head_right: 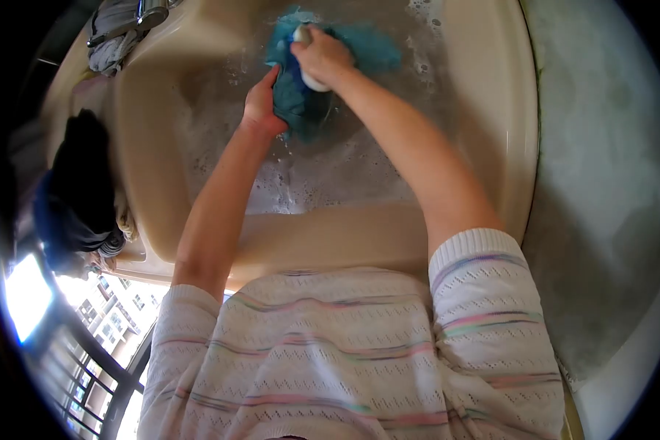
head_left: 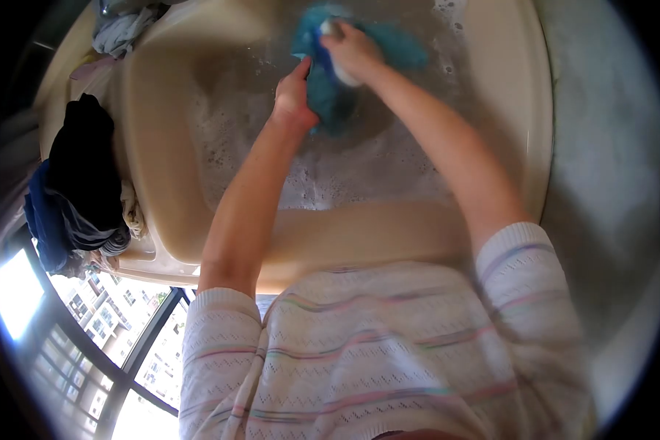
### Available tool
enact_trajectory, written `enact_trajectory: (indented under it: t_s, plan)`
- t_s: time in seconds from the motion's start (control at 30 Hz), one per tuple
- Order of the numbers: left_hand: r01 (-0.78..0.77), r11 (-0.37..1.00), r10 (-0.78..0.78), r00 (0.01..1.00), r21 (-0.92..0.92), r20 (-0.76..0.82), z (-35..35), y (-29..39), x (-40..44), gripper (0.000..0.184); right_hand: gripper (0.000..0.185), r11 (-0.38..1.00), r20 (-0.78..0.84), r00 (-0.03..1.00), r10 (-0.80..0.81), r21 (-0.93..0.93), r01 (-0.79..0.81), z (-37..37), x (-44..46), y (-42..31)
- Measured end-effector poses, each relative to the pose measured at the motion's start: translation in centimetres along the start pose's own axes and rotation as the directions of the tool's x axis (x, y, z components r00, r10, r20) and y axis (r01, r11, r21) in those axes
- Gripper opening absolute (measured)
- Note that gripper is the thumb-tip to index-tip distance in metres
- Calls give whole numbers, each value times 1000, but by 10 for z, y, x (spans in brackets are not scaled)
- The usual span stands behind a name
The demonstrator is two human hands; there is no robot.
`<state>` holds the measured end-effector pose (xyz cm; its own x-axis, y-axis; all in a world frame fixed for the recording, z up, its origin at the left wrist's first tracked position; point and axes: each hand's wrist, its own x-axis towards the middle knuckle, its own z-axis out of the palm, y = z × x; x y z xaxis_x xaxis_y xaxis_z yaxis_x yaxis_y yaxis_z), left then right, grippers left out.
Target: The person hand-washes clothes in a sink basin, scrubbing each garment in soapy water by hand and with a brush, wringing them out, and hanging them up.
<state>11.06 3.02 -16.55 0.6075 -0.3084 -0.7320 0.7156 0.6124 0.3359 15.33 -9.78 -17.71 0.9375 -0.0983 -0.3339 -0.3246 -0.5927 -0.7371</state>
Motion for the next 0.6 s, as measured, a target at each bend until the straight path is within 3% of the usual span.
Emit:
enact_trajectory:
  t_s: [0.07, 0.1, 0.13, 0.2, 0.3, 0.33, 0.37, 0.4, 0.43, 0.47, 0.53, 0.6]
  plan:
    - [43, 998, -41, 998, -40, 50, -9, 8, 0, 41, 63, 998, -15, 998, -66, 18, 66, -16, 9, 15]
    - [65, 995, -59, 995, -71, 77, -14, 10, -1, 41, 59, 931, 30, 983, -179, 327, 160, -12, 30, 45]
    - [68, 995, -63, 996, -74, 65, -19, 13, -2, 42, 53, 731, 275, 957, -91, 671, -124, -33, 23, 40]
    - [73, 995, -70, 997, -61, 43, -24, 19, -3, 43, 50, 720, 517, 850, 106, 549, -424, -81, 7, 25]
    - [9, 1000, -7, 994, -21, 106, -23, 10, 8, 46, 55, 887, 227, 974, -18, 452, -89, -65, -19, 12]
    - [19, 999, -17, 997, -29, 77, -17, 8, 6, 45, 62, 957, 181, 977, -113, 283, 59, -60, -29, 14]
    - [28, 999, -26, 999, -36, 48, -6, 7, -2, 45, 65, 947, 176, 978, -115, 318, 54, -51, -54, 2]
    - [36, 999, -36, 999, -40, 18, 1, 6, -5, 45, 63, 962, 56, 967, -248, 134, 238, -39, -76, -9]
    - [-66, 998, 67, 993, 7, -98, -3, -4, 1, 42, 62, 971, 68, 969, -238, 54, 234, -24, -84, -21]
    - [-116, 992, 110, 988, -52, -106, -2, -13, -3, 40, 61, 973, 77, 971, -226, -24, 228, -13, -88, -30]
    - [-80, 997, 79, 993, -4, -85, -1, -12, 2, 39, 57, 996, 15, 996, -89, 5, 89, 0, -42, -21]
    - [-70, 997, 73, 992, 27, -101, 3, -12, -5, 38, 57, 998, 5, 999, -49, -41, 49, -5, -33, -23]
